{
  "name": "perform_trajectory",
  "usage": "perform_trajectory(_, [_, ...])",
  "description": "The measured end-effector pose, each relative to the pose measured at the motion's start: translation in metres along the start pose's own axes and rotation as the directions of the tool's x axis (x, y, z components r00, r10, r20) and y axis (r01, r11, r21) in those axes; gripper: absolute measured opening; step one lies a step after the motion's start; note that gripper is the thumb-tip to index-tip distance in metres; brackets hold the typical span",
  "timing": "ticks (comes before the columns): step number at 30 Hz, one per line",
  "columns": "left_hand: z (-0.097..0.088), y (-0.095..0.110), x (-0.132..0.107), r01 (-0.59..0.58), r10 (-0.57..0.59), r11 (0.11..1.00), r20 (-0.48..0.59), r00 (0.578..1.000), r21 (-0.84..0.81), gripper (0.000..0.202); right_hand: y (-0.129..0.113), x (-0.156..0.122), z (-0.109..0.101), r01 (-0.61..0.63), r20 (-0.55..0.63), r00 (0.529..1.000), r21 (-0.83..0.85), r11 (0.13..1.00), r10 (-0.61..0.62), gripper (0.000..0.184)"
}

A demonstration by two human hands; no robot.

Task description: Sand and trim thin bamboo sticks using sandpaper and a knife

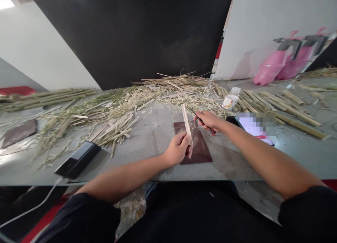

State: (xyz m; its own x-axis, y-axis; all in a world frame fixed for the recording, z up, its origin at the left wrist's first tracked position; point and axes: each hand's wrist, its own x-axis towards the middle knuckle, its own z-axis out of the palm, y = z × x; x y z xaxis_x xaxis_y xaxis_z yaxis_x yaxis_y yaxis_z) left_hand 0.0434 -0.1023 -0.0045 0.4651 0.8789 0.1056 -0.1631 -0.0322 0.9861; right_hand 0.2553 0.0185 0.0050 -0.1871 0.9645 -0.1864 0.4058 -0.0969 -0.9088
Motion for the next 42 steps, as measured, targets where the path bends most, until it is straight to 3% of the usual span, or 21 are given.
perform_trajectory(2, [-0.003,0.000,0.002,-0.006,0.006,0.999,-0.011,1.000,0.041,0.040,-0.002,-0.013,0.005,-0.014,0.132,0.991,0.258,0.966,-0.021,0.046])
perform_trajectory(5, [-0.007,-0.001,0.002,-0.013,0.007,0.993,0.045,0.999,0.115,0.037,-0.010,-0.030,0.017,0.051,0.171,0.973,0.486,0.873,-0.152,0.043])
perform_trajectory(8, [-0.009,-0.003,0.001,0.026,-0.045,0.985,0.110,0.993,0.170,0.039,-0.022,-0.043,0.028,0.132,0.126,0.963,0.545,0.828,-0.236,0.043])
perform_trajectory(10, [-0.010,-0.004,0.002,0.053,-0.069,0.985,0.094,0.993,0.165,0.041,-0.027,-0.050,0.035,0.159,0.102,0.964,0.519,0.840,-0.246,0.044])
perform_trajectory(15, [-0.012,-0.002,0.006,-0.008,0.018,0.968,-0.038,0.999,0.252,0.052,-0.026,-0.055,0.042,0.195,0.084,0.968,0.338,0.921,-0.235,0.045])
perform_trajectory(18, [-0.013,0.000,0.008,0.044,-0.007,0.950,-0.119,0.993,0.309,0.051,-0.020,-0.049,0.037,0.351,-0.097,0.929,-0.066,0.934,-0.357,0.041])
perform_trajectory(21, [-0.014,0.001,0.010,0.070,-0.017,0.944,-0.166,0.986,0.322,0.046,-0.014,-0.044,0.031,0.300,-0.190,0.854,-0.580,0.757,-0.484,0.030])
perform_trajectory(24, [-0.015,0.000,0.011,0.082,-0.022,0.935,-0.172,0.985,0.345,0.043,-0.014,-0.044,0.032,0.163,-0.121,0.899,-0.799,0.579,-0.420,0.024])
perform_trajectory(27, [-0.018,0.001,0.010,0.059,-0.009,0.907,-0.121,0.993,0.416,0.046,-0.017,-0.044,0.036,0.118,-0.072,0.936,-0.859,0.499,-0.345,0.029])
perform_trajectory(31, [-0.016,0.006,0.005,0.028,-0.005,0.867,-0.047,0.999,0.498,0.050,-0.019,-0.041,0.032,0.083,-0.086,0.942,-0.876,0.475,-0.324,0.034])
perform_trajectory(38, [-0.014,0.008,0.006,0.079,-0.019,0.871,-0.129,0.992,0.484,0.046,-0.018,-0.044,0.030,0.100,-0.069,0.947,-0.864,0.493,-0.314,0.033])
perform_trajectory(42, [-0.016,0.009,0.006,0.075,-0.019,0.835,-0.109,0.994,0.545,0.039,-0.018,-0.045,0.033,0.107,-0.061,0.947,-0.865,0.490,-0.315,0.034])
